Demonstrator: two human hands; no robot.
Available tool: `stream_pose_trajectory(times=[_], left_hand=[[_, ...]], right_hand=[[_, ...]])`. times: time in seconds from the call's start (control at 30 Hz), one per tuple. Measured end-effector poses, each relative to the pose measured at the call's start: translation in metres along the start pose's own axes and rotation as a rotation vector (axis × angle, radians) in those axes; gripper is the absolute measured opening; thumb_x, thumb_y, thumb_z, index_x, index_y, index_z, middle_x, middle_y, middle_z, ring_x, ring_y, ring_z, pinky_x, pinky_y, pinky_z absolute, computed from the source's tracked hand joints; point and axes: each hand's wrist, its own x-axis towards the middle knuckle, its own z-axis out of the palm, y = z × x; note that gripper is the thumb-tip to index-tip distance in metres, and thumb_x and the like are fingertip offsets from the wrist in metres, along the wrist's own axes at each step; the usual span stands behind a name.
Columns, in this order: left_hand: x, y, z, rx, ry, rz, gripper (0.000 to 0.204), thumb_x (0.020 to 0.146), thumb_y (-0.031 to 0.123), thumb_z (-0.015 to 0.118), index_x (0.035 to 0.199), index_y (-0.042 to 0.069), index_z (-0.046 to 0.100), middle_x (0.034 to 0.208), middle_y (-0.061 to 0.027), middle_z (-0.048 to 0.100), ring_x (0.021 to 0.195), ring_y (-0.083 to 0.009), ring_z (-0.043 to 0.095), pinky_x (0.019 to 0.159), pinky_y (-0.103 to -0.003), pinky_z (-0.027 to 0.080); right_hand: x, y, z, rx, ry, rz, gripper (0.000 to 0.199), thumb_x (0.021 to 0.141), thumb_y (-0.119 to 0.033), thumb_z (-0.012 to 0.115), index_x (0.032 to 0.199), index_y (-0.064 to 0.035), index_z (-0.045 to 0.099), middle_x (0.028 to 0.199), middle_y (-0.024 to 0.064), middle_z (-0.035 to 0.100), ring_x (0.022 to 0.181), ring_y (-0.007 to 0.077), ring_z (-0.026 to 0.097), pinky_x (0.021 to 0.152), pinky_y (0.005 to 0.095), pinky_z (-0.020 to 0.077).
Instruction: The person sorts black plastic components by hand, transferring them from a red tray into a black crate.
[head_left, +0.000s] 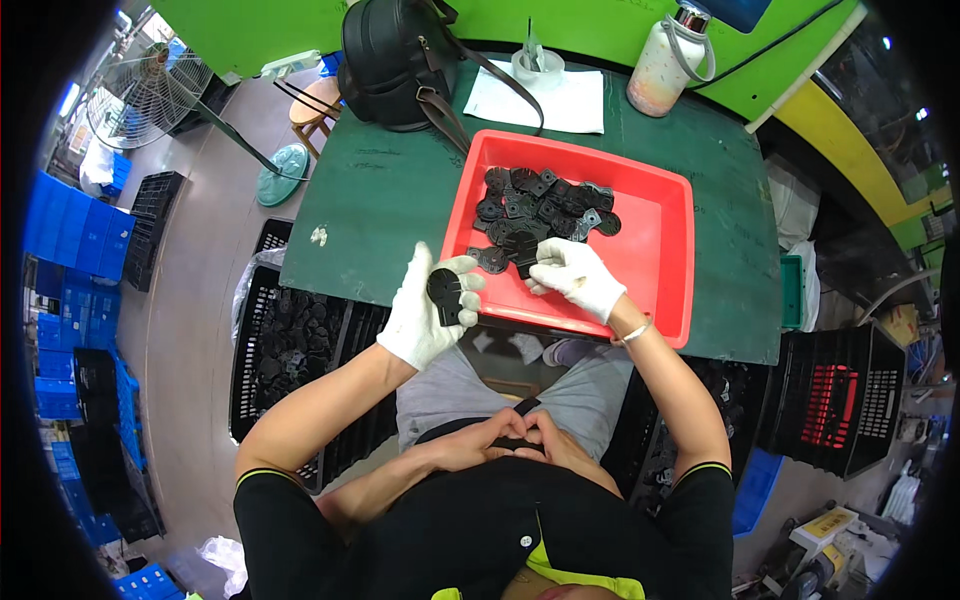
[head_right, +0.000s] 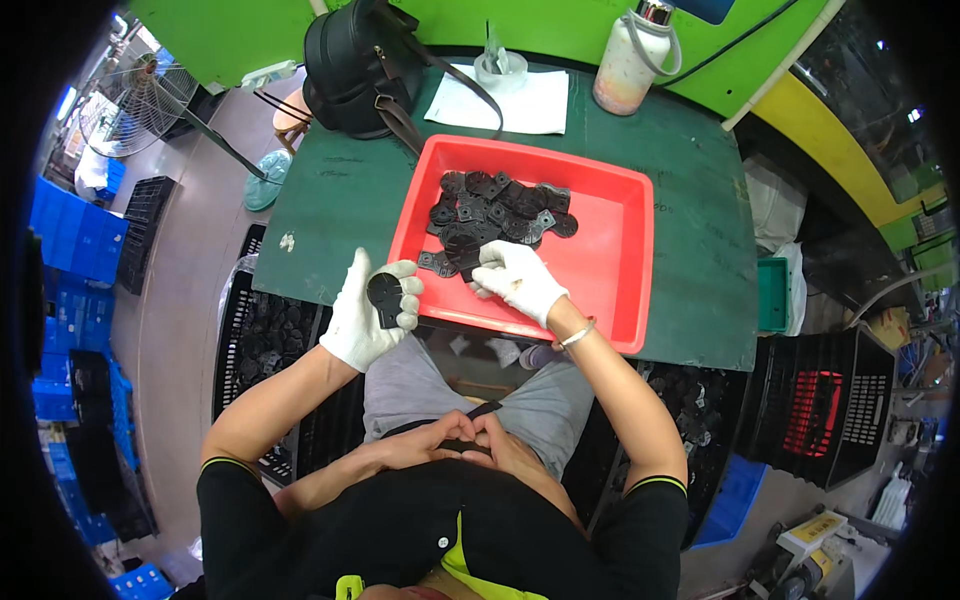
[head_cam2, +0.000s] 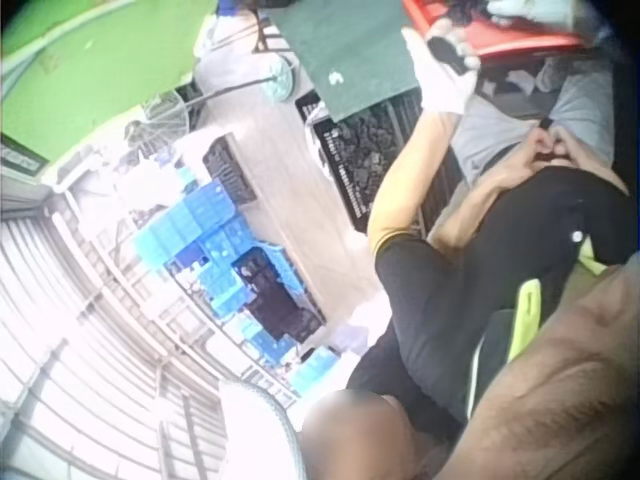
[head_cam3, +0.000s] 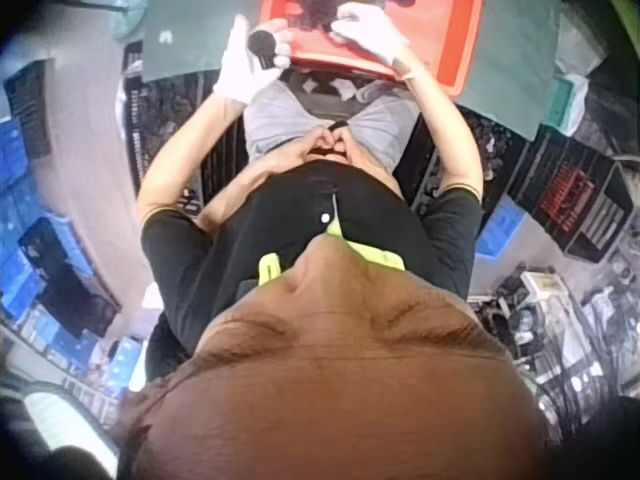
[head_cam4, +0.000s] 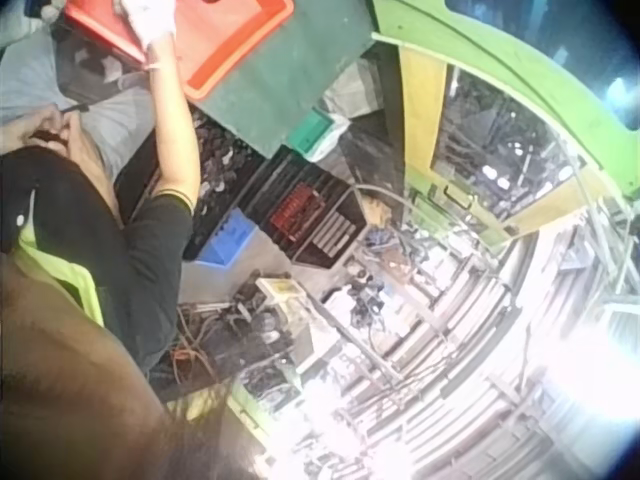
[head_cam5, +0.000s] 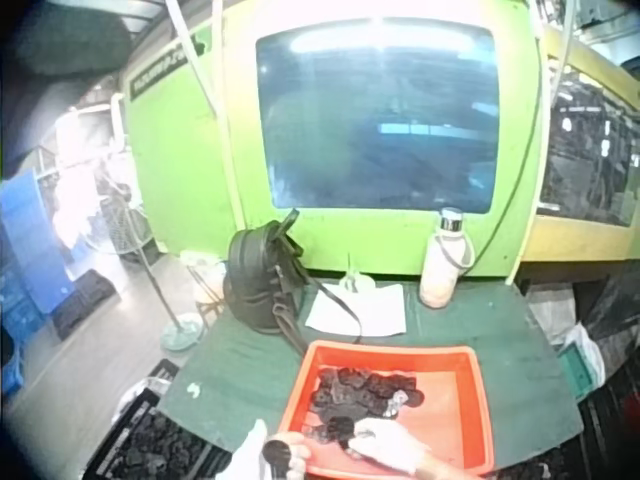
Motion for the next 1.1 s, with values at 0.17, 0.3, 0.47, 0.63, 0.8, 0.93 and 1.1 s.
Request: stream_pose_trajectory(times=[0.17,0.3,0.47,0.63,0.8,0.93,1.1], left_hand=[[0.007,-0.008,0.003,-0.045,-0.089,0.003,0.066,0.091,0.063,0.035,0.112,0.003,0.051,0.088,-0.0086,0.056,0.069,-0.0164,0.053,0.056,-0.027,0.046],[0.011,-0.012,0.012,-0.030,-0.101,0.011,0.072,0.091,0.066,0.028,0.114,0.002,0.051,0.090,-0.0083,0.055,0.073,-0.0174,0.054,0.059,-0.028,0.045],[0.015,-0.015,0.005,-0.076,-0.150,0.098,0.055,0.092,0.054,0.044,0.113,0.003,0.051,0.095,-0.0116,0.059,0.075,-0.0183,0.058,0.060,-0.028,0.048],[0.011,-0.020,0.011,0.161,0.003,0.223,0.029,0.089,0.022,0.060,0.110,0.004,0.051,0.097,-0.0108,0.060,0.075,-0.0163,0.057,0.058,-0.026,0.047],[0.010,0.005,-0.004,0.122,-0.024,0.270,0.023,0.089,0.013,0.059,0.110,0.007,0.051,0.096,-0.0094,0.062,0.078,-0.0156,0.058,0.063,-0.028,0.049],[0.003,0.011,0.002,0.070,0.095,0.284,0.025,0.090,0.013,0.057,0.112,0.005,0.051,0.107,-0.0130,0.059,0.097,-0.0259,0.060,0.085,-0.041,0.054],[-0.003,0.012,0.009,0.059,0.027,0.215,0.039,0.087,0.007,0.056,0.124,0.011,0.045,0.119,-0.0158,0.056,0.101,-0.0281,0.060,0.080,-0.044,0.056]], right_hand=[[-0.031,-0.017,0.010,0.481,0.071,-0.044,0.034,0.086,-0.008,0.060,0.114,0.0080,0.050,0.101,0.0165,0.061,0.083,0.0201,0.065,0.074,0.0312,0.0553],[-0.039,-0.022,0.012,0.477,0.167,-0.055,0.038,0.086,-0.009,0.060,0.118,0.0089,0.048,0.101,0.0175,0.061,0.084,0.0195,0.064,0.074,0.0306,0.0550],[-0.052,-0.041,0.038,0.530,0.197,-0.070,0.032,0.087,-0.011,0.061,0.110,0.0070,0.049,0.095,0.0157,0.062,0.080,0.0196,0.065,0.071,0.0290,0.0553],[-0.028,-0.039,0.058,0.286,0.148,-0.046,0.019,0.088,-0.016,0.061,0.095,0.0010,0.058,0.077,0.0082,0.064,0.062,0.0137,0.061,0.057,0.0267,0.0502],[0.014,-0.025,0.022,-0.315,0.409,-0.284,0.014,0.084,-0.019,0.060,0.090,-0.0072,0.060,0.078,0.0107,0.062,0.072,0.0260,0.062,0.066,0.0355,0.0499],[0.038,-0.017,0.029,-1.002,0.040,-0.536,0.022,0.079,-0.022,0.063,0.093,-0.0063,0.057,0.094,0.0158,0.056,0.084,0.0334,0.060,0.073,0.0424,0.0495],[0.065,0.000,0.049,-1.294,0.024,-0.667,0.012,0.080,-0.013,0.054,0.083,-0.0024,0.060,0.085,0.0167,0.058,0.079,0.0299,0.063,0.067,0.0386,0.0518]])
